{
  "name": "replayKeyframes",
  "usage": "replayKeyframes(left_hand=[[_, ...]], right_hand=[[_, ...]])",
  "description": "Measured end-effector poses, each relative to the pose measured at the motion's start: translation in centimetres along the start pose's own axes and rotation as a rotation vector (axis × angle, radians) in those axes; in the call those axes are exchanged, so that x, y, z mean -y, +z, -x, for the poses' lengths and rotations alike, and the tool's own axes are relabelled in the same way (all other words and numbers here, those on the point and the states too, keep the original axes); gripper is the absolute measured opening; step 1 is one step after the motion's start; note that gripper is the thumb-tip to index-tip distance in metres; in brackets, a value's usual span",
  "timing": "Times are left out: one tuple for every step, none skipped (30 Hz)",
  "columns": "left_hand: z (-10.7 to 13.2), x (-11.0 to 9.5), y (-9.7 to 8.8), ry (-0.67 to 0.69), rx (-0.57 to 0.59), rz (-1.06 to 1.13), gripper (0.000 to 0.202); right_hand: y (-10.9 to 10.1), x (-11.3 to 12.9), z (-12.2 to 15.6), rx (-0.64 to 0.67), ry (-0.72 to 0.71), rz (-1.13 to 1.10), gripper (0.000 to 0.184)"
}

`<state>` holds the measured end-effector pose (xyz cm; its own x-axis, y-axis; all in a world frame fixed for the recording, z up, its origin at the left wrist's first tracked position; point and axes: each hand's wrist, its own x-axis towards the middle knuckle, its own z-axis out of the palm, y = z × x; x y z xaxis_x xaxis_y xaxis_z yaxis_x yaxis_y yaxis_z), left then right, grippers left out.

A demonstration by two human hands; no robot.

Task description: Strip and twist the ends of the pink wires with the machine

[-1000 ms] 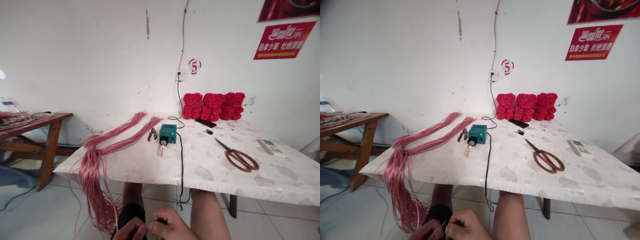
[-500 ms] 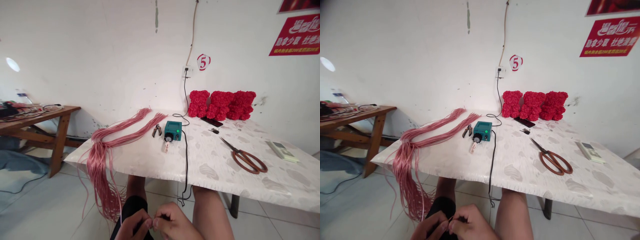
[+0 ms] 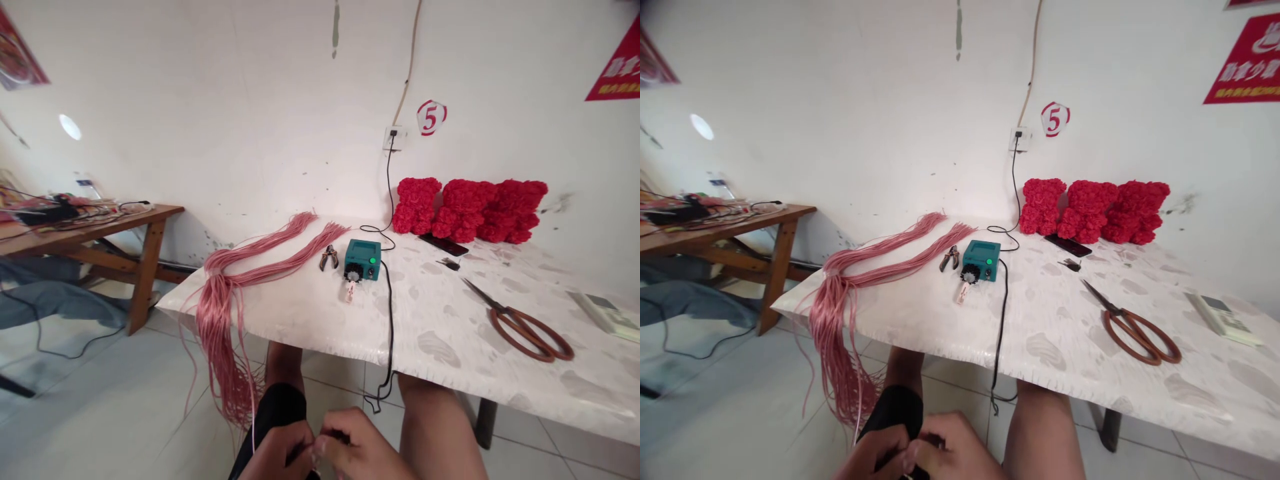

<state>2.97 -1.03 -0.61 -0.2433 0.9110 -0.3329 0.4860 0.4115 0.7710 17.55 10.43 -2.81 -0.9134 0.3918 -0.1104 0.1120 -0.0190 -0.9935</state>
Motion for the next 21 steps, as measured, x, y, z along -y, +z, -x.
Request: replayKeyframes(left_hand=[[0.0,0.0,-0.1,-0.003,0.008,0.008,0.034],[0.1,-0.1,-0.1,-0.003,0.014,0.022,0.031],[0.2,-0.1,-0.2,-0.002,0.019,0.043,0.028],[0.4,-0.1,-0.2,0.0,0.022,0.066,0.024],[0.6,-0.2,-0.3,-0.001,0.026,0.087,0.022],[0.9,-0.3,-0.3,-0.005,0.033,0.104,0.021],[1.1,-0.4,-0.3,-0.002,0.042,0.121,0.021],[1.3,-0.5,-0.4,0.015,0.053,0.146,0.023],[1.6,-0.7,-0.4,0.045,0.065,0.179,0.026],[1.7,-0.8,-0.5,0.084,0.078,0.214,0.029],[1.9,-0.9,-0.6,0.123,0.089,0.248,0.032],[2.0,-1.1,-0.7,0.155,0.097,0.275,0.034],[2.1,-1.2,-0.8,0.174,0.099,0.292,0.036],[2.1,-1.4,-0.9,0.178,0.099,0.299,0.036],[2.1,-1.5,-1.0,0.177,0.096,0.302,0.036],[2.1,-1.6,-1.1,0.18,0.091,0.308,0.036],[2.0,-1.7,-1.2,0.183,0.083,0.314,0.036],[2.0,-1.7,-1.3,0.185,0.07,0.32,0.036],[1.9,-1.7,-1.3,0.183,0.048,0.326,0.037],[1.7,-1.6,-1.3,0.175,0.013,0.332,0.037],[1.6,-1.5,-1.3,0.163,-0.024,0.336,0.036]], right_hand=[[-0.1,0.0,0.0,0.009,0.003,0.015,0.024],[-0.1,0.0,-0.1,0.014,0.004,0.028,0.027],[-0.2,0.1,-0.1,0.018,-0.003,0.042,0.029],[-0.2,0.0,0.0,0.02,-0.014,0.054,0.03],[-0.2,0.0,0.0,0.023,-0.03,0.064,0.031],[-0.2,0.0,0.1,0.027,-0.043,0.072,0.031],[-0.2,-0.1,0.3,0.035,-0.055,0.079,0.031],[-0.3,-0.1,0.4,0.044,-0.061,0.084,0.032],[-0.3,-0.2,0.5,0.052,-0.064,0.084,0.033],[-0.4,-0.2,0.6,0.058,-0.067,0.079,0.034],[-0.5,-0.2,0.7,0.064,-0.071,0.075,0.035],[-0.6,-0.1,0.8,0.071,-0.076,0.07,0.036],[-0.8,-0.1,0.9,0.075,-0.081,0.067,0.038],[-0.9,0.0,0.9,0.076,-0.083,0.062,0.039],[-1.2,0.1,1.0,0.073,-0.084,0.053,0.04],[-1.4,0.2,1.0,0.069,-0.084,0.038,0.04],[-1.6,0.3,1.1,0.062,-0.086,0.019,0.041],[-1.9,0.4,1.2,0.048,-0.091,-0.003,0.041],[-2.1,0.4,1.2,0.029,-0.097,-0.022,0.041],[-2.3,0.4,1.2,0.003,-0.103,-0.035,0.04],[-2.5,0.4,1.2,-0.031,-0.107,-0.044,0.039]])
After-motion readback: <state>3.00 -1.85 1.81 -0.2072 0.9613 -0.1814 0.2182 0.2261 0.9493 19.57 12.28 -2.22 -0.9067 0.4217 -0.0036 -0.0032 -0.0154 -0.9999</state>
